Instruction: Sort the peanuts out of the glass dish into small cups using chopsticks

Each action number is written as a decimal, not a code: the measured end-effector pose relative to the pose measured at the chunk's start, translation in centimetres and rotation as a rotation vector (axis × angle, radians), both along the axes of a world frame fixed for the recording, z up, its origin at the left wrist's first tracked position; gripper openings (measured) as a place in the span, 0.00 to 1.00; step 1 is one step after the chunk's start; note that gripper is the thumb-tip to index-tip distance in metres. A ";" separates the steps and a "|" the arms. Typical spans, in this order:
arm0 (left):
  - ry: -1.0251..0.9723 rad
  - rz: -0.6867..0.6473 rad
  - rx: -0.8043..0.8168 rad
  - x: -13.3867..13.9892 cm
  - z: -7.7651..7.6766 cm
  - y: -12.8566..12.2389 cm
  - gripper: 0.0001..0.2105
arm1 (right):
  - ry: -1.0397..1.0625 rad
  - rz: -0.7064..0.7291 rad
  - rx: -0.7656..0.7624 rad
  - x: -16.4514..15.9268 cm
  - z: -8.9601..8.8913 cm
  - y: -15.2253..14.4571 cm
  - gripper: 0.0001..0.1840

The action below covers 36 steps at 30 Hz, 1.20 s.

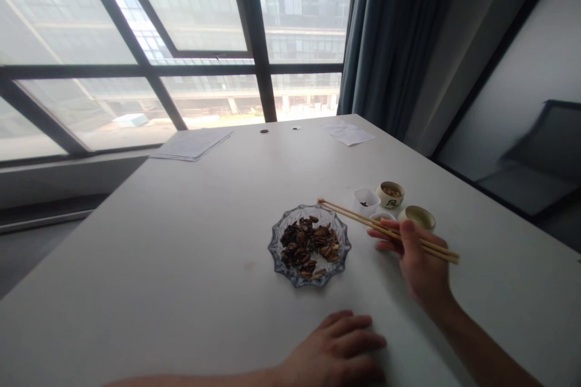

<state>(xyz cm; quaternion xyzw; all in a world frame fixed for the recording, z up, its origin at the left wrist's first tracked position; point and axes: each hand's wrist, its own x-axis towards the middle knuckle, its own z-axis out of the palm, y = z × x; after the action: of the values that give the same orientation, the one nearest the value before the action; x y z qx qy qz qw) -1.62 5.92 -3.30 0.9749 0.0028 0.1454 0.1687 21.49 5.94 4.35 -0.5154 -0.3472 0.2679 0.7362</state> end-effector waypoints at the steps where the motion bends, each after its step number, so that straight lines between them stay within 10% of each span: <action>1: 0.004 -0.002 -0.008 0.0 0.0 0.0 0.12 | 0.020 -0.043 0.015 0.7 0.4 0.0 0.24; 13: 0.008 -0.008 -0.016 -0.1 0.8 0.1 0.10 | -0.148 -0.498 0.095 10.4 2.3 -0.1 0.18; 27: 0.029 -0.003 -0.026 -0.3 0.7 0.0 0.10 | -0.270 -0.502 0.140 8.9 2.7 -0.5 0.19; 36: 0.004 0.019 0.045 -0.2 0.4 0.0 0.11 | -0.264 -0.109 -0.001 2.4 1.5 -1.2 0.24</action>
<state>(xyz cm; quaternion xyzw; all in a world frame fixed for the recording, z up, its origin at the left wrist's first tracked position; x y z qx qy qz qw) -1.79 5.89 -2.87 0.9786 0.0092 0.1449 0.1455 23.90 4.77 5.81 -0.5647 -0.4124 0.1577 0.6972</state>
